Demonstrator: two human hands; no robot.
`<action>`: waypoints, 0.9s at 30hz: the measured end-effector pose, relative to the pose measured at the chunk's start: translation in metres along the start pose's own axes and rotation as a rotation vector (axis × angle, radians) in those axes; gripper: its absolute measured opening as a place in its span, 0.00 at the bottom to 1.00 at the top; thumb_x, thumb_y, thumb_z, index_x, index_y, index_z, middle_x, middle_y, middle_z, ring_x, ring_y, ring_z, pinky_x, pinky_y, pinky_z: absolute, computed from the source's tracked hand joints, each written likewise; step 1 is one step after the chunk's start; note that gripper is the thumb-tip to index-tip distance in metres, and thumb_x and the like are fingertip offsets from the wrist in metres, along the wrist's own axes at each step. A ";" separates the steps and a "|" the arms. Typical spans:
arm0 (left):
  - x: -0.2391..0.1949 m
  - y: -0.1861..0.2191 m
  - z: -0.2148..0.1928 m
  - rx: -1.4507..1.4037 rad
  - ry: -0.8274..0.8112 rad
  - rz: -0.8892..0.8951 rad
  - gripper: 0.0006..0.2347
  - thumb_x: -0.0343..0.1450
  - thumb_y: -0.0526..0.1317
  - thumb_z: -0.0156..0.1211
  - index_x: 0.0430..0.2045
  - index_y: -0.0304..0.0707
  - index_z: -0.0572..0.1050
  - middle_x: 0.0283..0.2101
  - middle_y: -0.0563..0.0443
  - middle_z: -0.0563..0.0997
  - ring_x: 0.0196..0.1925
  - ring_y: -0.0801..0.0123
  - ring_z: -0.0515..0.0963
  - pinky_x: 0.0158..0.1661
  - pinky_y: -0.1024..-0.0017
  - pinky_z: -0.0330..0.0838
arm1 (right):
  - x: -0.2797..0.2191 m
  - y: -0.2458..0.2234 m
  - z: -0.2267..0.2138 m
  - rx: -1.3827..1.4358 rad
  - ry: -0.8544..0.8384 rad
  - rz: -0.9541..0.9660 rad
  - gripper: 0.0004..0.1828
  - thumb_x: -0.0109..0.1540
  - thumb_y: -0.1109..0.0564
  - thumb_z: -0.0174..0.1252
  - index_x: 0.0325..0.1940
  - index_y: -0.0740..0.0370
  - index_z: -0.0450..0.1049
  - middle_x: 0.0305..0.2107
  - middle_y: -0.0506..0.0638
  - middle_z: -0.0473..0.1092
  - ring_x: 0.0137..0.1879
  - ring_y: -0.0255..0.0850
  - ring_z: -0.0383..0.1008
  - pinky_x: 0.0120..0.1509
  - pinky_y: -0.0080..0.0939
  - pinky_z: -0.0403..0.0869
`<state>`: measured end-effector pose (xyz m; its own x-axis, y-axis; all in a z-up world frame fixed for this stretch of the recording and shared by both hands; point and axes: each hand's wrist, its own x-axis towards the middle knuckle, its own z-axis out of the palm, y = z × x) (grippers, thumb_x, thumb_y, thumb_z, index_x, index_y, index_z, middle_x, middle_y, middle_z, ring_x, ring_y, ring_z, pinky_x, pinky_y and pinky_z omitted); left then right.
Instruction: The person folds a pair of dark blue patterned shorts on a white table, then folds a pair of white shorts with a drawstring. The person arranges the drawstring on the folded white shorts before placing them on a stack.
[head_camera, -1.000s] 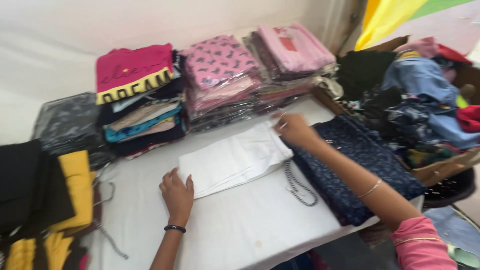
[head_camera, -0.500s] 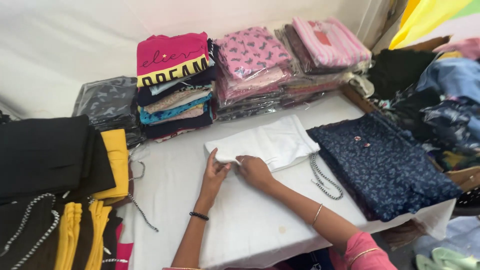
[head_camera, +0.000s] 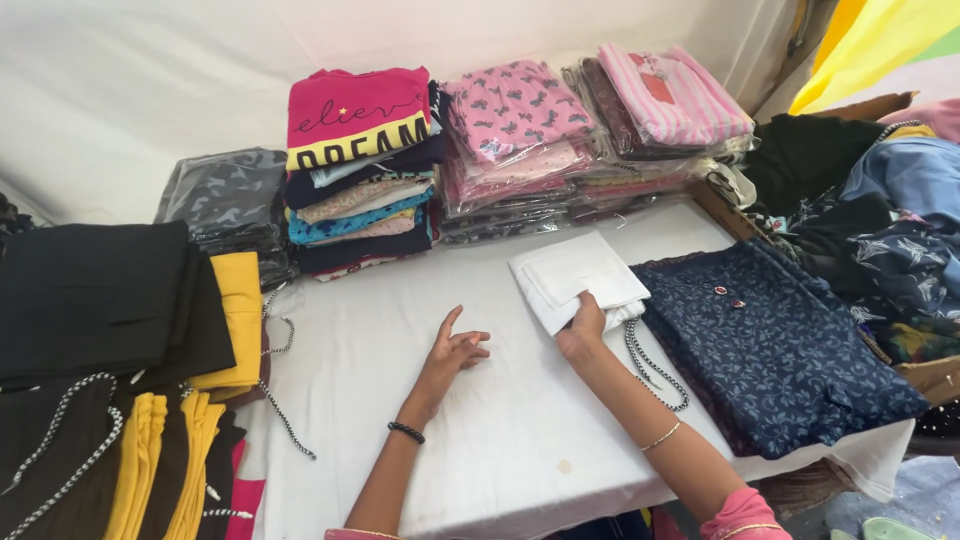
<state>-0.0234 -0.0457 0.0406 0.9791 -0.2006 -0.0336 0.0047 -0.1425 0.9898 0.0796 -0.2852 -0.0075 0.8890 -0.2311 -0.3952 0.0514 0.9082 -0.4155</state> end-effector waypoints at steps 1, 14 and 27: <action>-0.001 0.003 0.000 -0.015 0.017 -0.024 0.36 0.71 0.54 0.56 0.74 0.52 0.46 0.55 0.48 0.82 0.50 0.67 0.84 0.54 0.70 0.75 | 0.001 0.000 -0.001 -0.024 0.005 0.014 0.24 0.68 0.51 0.48 0.67 0.62 0.60 0.60 0.57 0.68 0.63 0.52 0.73 0.67 0.56 0.75; -0.002 0.002 0.001 -0.099 0.042 -0.063 0.33 0.71 0.53 0.53 0.73 0.53 0.50 0.54 0.47 0.81 0.51 0.67 0.83 0.56 0.69 0.74 | -0.045 0.040 -0.019 -0.369 -0.135 -0.006 0.34 0.68 0.52 0.46 0.77 0.60 0.45 0.75 0.53 0.48 0.81 0.41 0.44 0.81 0.43 0.41; 0.002 -0.005 -0.008 -0.269 0.017 -0.096 0.26 0.75 0.48 0.49 0.69 0.42 0.59 0.54 0.44 0.80 0.52 0.66 0.81 0.54 0.72 0.73 | -0.171 0.040 0.004 -0.884 -0.425 0.101 0.49 0.67 0.40 0.45 0.80 0.49 0.22 0.78 0.50 0.27 0.83 0.40 0.25 0.82 0.44 0.36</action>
<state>-0.0197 -0.0373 0.0364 0.9749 -0.1816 -0.1292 0.1494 0.1024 0.9835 -0.0686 -0.2079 0.0471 0.9690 0.1346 -0.2072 -0.2384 0.2889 -0.9272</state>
